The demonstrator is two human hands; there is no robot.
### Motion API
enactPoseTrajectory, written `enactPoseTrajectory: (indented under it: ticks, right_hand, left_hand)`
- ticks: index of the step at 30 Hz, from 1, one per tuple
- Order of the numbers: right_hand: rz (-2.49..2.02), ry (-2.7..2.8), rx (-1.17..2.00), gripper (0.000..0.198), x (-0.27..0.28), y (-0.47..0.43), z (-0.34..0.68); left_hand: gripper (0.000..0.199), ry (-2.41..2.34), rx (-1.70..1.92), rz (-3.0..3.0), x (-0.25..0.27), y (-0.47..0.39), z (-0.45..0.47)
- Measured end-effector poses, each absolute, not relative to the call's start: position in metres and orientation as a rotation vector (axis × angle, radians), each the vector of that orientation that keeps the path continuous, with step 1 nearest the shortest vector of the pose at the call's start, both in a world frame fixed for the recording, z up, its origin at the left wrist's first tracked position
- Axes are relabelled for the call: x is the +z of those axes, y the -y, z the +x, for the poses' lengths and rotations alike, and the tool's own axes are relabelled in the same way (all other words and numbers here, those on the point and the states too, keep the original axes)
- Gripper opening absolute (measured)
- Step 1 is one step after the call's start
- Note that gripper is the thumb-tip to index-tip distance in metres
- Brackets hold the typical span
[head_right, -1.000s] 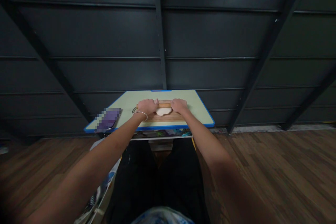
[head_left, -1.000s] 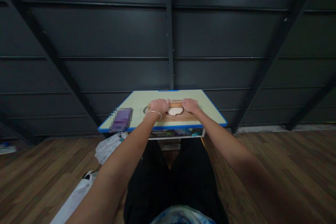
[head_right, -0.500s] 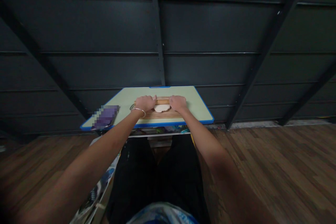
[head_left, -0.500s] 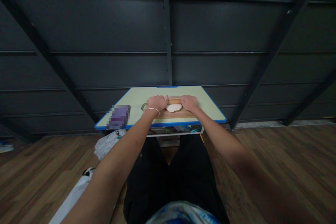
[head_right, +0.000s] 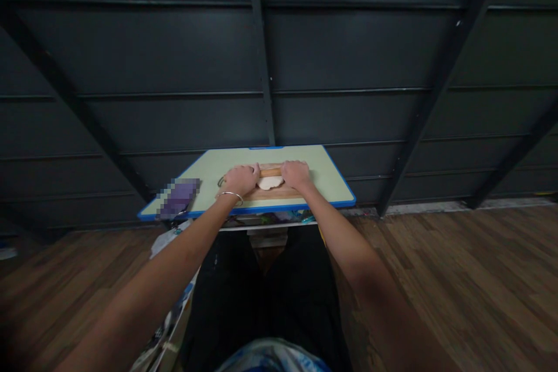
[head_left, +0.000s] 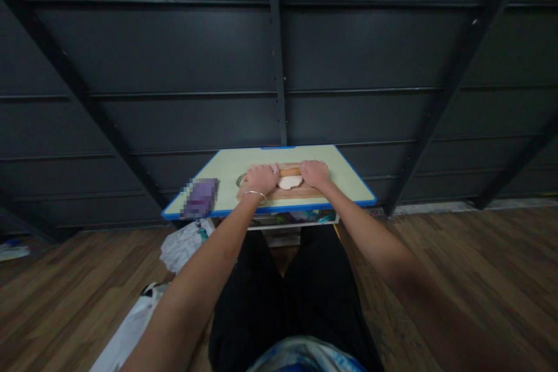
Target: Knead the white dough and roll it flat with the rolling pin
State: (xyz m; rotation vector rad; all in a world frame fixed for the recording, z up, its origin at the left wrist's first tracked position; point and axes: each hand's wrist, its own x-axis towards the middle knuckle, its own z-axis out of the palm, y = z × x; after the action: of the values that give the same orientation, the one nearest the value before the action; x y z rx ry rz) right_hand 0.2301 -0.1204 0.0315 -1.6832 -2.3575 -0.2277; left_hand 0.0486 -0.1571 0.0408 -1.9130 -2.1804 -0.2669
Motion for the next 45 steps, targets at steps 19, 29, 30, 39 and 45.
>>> enactPoseTrajectory:
  ticks: [19, 29, 30, 39, 45]
  right_hand:
    - [-1.677, 2.359, -0.299, 0.053, 0.024, 0.111, 0.230]
    - [-1.673, 2.362, -0.330, 0.053, 0.024, 0.111, 0.230]
    - [-1.675, 2.361, -0.332, 0.054, 0.025, 0.112, 0.230]
    - [-1.667, 2.348, -0.349, 0.052, 0.025, 0.113, 0.230]
    - [-1.656, 2.353, -0.358, 0.051, 0.027, 0.116, 0.230]
  left_hand:
    - [0.070, 2.170, -0.230, -1.939, 0.046, 0.155, 0.050]
    - [0.067, 2.127, -0.262, -1.912, 0.041, 0.154, 0.050]
    - [0.067, 2.129, -0.267, -1.913, 0.041, 0.155, 0.050]
    - [0.070, 2.156, -0.327, -1.875, 0.034, 0.148, 0.047]
    - [0.071, 2.142, -0.350, -1.857, 0.030, 0.149, 0.046]
